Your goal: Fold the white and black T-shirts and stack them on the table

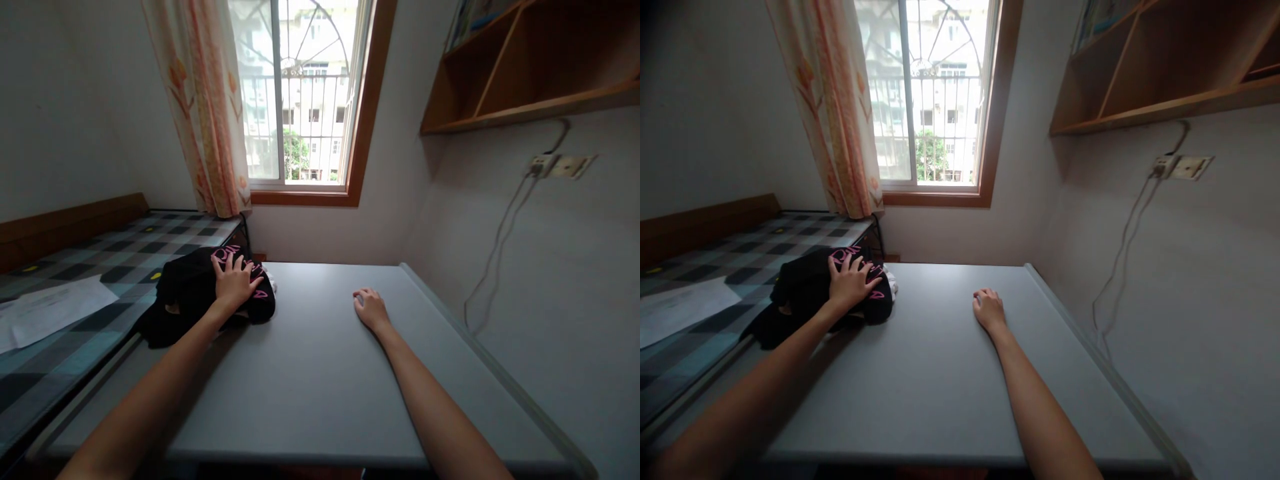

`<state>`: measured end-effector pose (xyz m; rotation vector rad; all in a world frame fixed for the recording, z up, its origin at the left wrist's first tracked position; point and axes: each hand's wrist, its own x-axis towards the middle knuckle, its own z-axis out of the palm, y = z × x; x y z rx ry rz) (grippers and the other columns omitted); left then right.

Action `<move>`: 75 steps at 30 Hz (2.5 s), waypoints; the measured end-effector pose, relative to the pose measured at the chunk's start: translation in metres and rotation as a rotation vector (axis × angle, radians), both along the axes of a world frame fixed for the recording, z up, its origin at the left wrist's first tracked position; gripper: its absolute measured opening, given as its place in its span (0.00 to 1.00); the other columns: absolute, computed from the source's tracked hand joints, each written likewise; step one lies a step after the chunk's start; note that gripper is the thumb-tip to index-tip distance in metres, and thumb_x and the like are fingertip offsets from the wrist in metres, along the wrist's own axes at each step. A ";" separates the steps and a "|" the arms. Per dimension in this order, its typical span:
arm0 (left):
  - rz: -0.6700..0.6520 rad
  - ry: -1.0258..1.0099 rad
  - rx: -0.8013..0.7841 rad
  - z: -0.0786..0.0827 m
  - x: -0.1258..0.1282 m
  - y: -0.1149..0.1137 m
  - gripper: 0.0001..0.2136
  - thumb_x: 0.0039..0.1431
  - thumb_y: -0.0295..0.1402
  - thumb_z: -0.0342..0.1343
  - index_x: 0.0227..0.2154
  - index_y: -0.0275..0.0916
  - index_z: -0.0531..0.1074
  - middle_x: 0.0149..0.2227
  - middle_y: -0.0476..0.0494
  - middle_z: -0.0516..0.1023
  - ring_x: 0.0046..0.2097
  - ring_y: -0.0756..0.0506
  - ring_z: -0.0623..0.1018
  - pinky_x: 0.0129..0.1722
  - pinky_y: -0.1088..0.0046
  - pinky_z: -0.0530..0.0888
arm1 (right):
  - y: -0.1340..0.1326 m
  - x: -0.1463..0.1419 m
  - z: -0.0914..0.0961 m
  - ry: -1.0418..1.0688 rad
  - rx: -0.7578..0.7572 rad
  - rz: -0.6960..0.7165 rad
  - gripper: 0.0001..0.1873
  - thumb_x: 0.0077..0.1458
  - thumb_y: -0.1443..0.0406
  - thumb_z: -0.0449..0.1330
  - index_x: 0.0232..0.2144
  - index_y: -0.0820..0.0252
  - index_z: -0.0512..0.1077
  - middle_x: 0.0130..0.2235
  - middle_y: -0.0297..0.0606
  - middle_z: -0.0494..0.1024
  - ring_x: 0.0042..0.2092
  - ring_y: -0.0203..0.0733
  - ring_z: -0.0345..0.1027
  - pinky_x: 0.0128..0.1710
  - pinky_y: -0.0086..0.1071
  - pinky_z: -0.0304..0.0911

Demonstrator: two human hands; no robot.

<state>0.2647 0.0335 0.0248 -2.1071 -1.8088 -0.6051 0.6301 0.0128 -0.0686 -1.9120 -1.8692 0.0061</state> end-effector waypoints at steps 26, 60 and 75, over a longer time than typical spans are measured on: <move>-0.631 0.069 -0.452 -0.079 0.084 -0.065 0.35 0.60 0.59 0.39 0.66 0.49 0.52 0.69 0.43 0.49 0.69 0.33 0.48 0.65 0.45 0.45 | -0.003 -0.015 0.006 -0.206 -0.329 -0.153 0.37 0.62 0.44 0.39 0.67 0.52 0.50 0.69 0.45 0.46 0.69 0.54 0.37 0.64 0.49 0.34; -0.683 -0.166 -0.070 -0.040 0.065 -0.063 0.16 0.66 0.42 0.45 0.47 0.44 0.74 0.64 0.44 0.61 0.66 0.42 0.57 0.64 0.59 0.58 | -0.006 -0.014 0.004 -0.196 -0.316 -0.140 0.37 0.63 0.45 0.41 0.67 0.55 0.50 0.69 0.46 0.47 0.69 0.53 0.38 0.64 0.48 0.35; 0.185 -0.160 -0.144 0.041 -0.073 -0.004 0.31 0.54 0.60 0.50 0.45 0.36 0.76 0.48 0.33 0.76 0.51 0.30 0.71 0.51 0.48 0.64 | -0.009 -0.007 0.003 0.079 0.021 -0.017 0.26 0.61 0.61 0.48 0.57 0.70 0.67 0.57 0.50 0.71 0.59 0.47 0.61 0.61 0.36 0.51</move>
